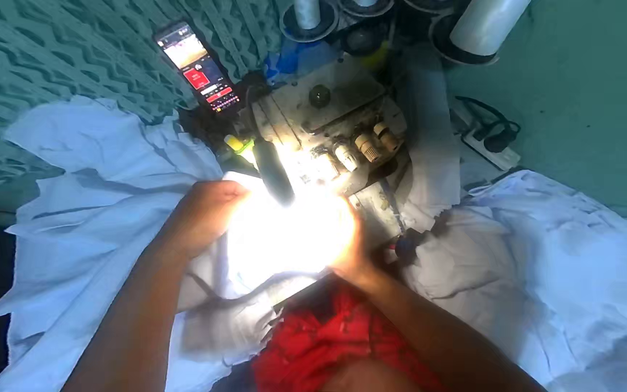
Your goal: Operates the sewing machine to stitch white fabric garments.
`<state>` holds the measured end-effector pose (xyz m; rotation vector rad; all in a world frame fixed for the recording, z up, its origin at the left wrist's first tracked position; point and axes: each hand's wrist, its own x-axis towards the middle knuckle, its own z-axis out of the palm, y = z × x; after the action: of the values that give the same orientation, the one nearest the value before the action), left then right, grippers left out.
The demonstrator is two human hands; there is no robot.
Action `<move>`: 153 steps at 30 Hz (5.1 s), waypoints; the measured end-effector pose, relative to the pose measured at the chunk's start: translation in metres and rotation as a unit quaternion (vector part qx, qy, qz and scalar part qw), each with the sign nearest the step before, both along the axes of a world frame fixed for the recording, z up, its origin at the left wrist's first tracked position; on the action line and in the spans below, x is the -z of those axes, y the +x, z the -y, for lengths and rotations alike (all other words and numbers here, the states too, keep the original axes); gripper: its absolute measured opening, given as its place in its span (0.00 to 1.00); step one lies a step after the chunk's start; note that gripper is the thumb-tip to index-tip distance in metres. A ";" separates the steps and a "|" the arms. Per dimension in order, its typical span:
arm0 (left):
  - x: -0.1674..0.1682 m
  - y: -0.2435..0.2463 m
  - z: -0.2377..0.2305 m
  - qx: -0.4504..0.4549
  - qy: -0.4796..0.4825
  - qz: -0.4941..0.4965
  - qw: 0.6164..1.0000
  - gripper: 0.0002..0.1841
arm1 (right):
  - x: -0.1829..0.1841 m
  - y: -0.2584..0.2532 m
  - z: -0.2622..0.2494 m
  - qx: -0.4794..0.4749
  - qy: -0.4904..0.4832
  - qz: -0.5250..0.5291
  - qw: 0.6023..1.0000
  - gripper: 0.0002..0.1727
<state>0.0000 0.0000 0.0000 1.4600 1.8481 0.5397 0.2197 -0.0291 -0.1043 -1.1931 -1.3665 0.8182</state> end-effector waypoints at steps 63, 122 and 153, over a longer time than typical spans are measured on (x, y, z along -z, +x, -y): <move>0.005 0.026 0.024 0.118 0.162 -0.153 0.968 0.07 | -0.015 0.050 0.031 -0.096 -0.102 0.138 0.980 0.25; 0.076 0.158 0.197 -0.032 0.302 0.131 0.944 0.19 | -0.004 0.074 0.110 -0.133 0.041 0.101 0.985 0.08; -0.034 0.029 0.126 0.309 0.084 -0.358 0.877 0.23 | -0.086 0.094 0.096 -0.296 0.028 -0.171 0.939 0.05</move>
<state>0.0290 -0.1263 0.0344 2.4681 1.6882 -0.2076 0.3138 -0.1254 -0.0182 -0.5463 -1.4526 1.3293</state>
